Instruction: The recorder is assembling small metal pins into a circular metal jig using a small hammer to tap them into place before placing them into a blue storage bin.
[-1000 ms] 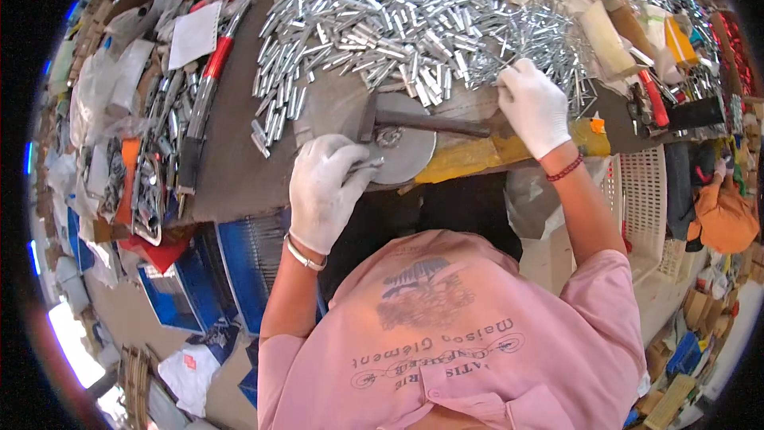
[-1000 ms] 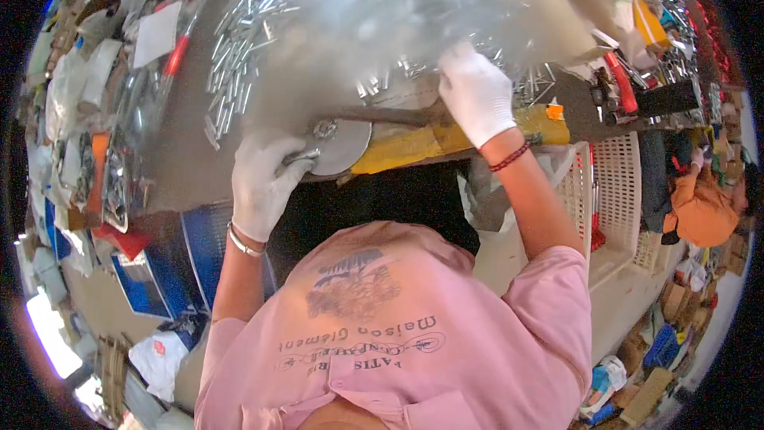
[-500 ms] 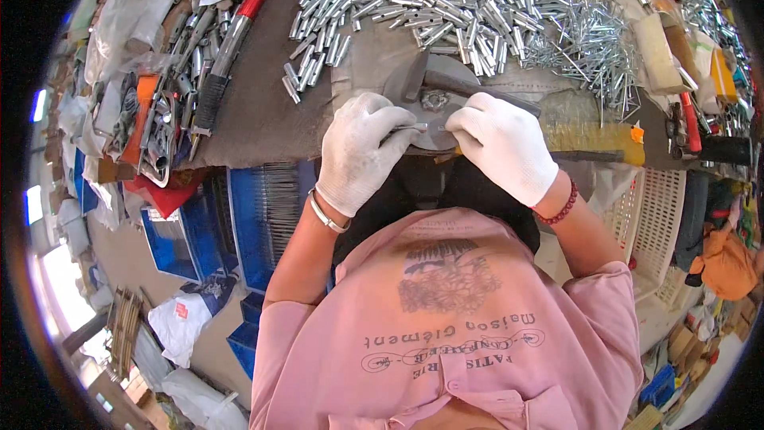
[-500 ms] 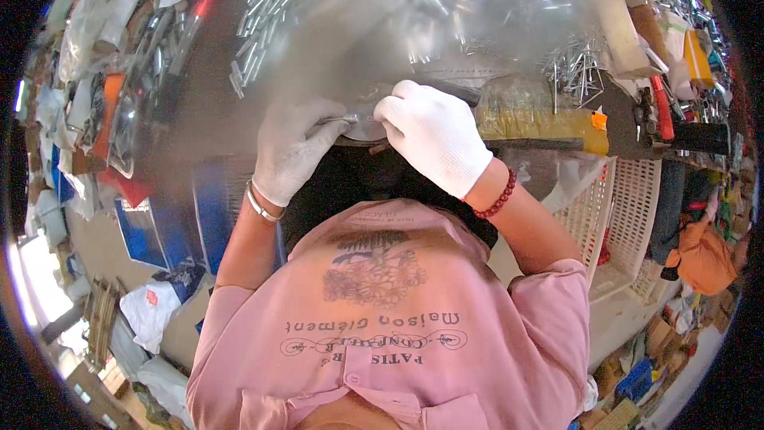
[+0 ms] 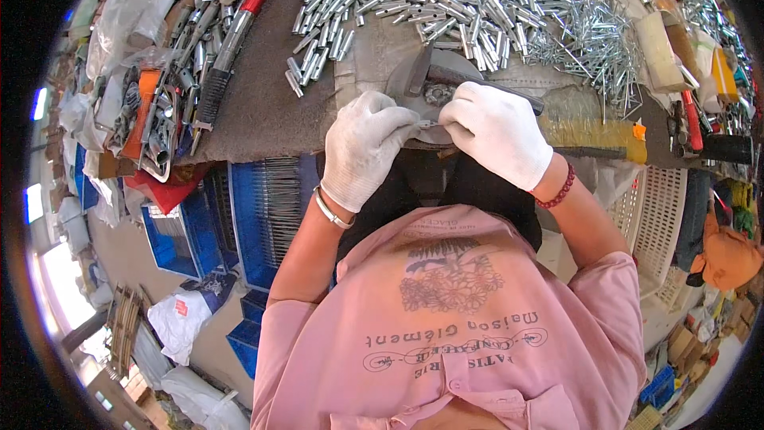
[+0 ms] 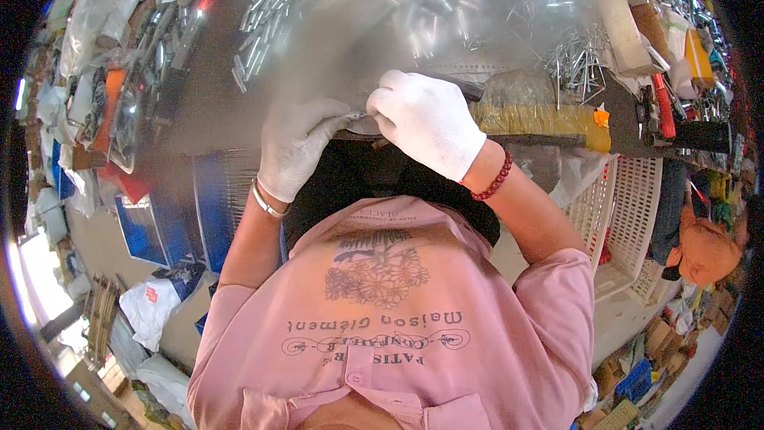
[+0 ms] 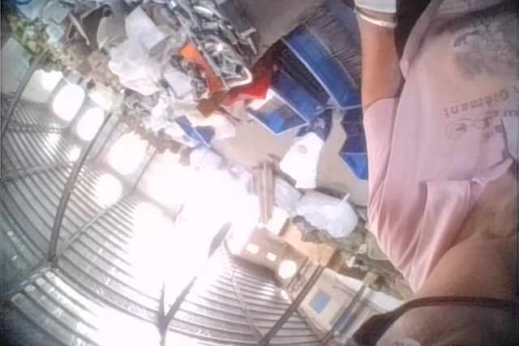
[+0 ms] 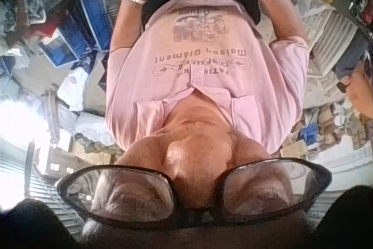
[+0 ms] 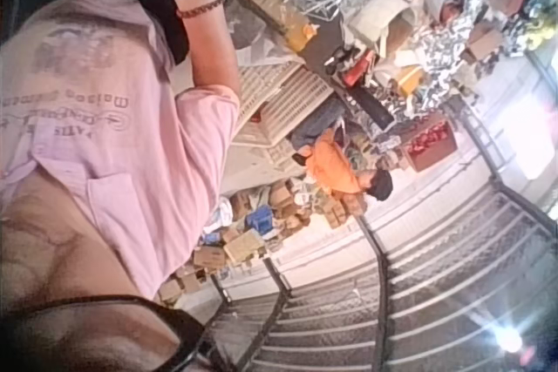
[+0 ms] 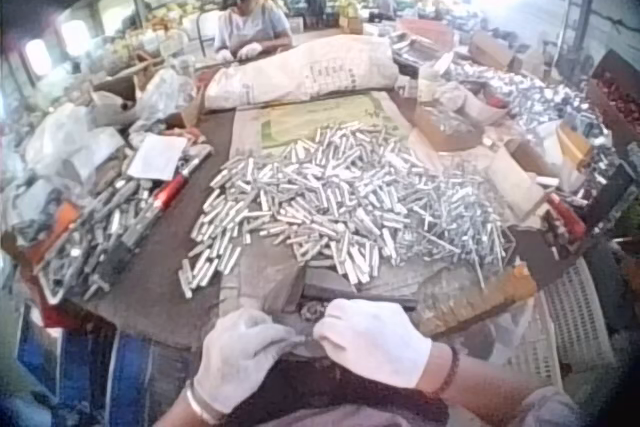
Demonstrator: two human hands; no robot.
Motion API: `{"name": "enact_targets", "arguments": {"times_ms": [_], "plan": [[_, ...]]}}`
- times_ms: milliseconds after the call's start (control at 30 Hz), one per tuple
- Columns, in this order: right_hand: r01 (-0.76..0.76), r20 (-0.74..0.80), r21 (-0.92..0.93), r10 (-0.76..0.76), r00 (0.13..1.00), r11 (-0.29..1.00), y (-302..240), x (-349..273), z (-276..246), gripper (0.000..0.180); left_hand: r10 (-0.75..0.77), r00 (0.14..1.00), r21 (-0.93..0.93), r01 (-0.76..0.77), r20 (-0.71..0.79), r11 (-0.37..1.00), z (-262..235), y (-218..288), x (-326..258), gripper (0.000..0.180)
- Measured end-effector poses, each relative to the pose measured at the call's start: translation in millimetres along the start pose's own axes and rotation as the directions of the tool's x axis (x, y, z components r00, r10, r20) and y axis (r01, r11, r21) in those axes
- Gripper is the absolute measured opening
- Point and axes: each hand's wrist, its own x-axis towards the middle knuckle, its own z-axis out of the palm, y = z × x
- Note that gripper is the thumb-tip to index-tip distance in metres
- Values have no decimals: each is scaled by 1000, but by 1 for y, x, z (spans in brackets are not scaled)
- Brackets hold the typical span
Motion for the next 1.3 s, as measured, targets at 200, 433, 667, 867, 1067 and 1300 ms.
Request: {"name": "enact_targets", "arguments": {"times_ms": [200, 433, 667, 867, 1067, 1300], "plan": [[40, -13, 22, -40, 999, 999, 0, 2, 2, 3, 35, 998, 37, -34, -50, 999, 5, 1, -3, 20], [-21, -87, 82, 28, 996, 996, -5, -7, 2, 10, 77, 997, 49, -75, -30, 996, 8, -5, -6, 20], [-472, -345, -140, 404, 847, 870, 62, -35, -48, 5, 115, 987, 54, -110, -109, 992, 6, 5, -2, 19], [-431, -303, -213, 360, 882, 877, 93, -29, -36, 4, 121, 986, 72, -113, -115, 991, 5, 6, -3, 21], [-419, -123, -345, 403, 907, 840, 99, -22, -40, 7, 125, 985, 9, -124, -116, 992, 13, -6, -7, 22], [-391, -83, -346, 387, 918, 853, 93, -18, -44, 7, 101, 990, 39, -98, -103, 994, 17, -7, -9, 21]]}}
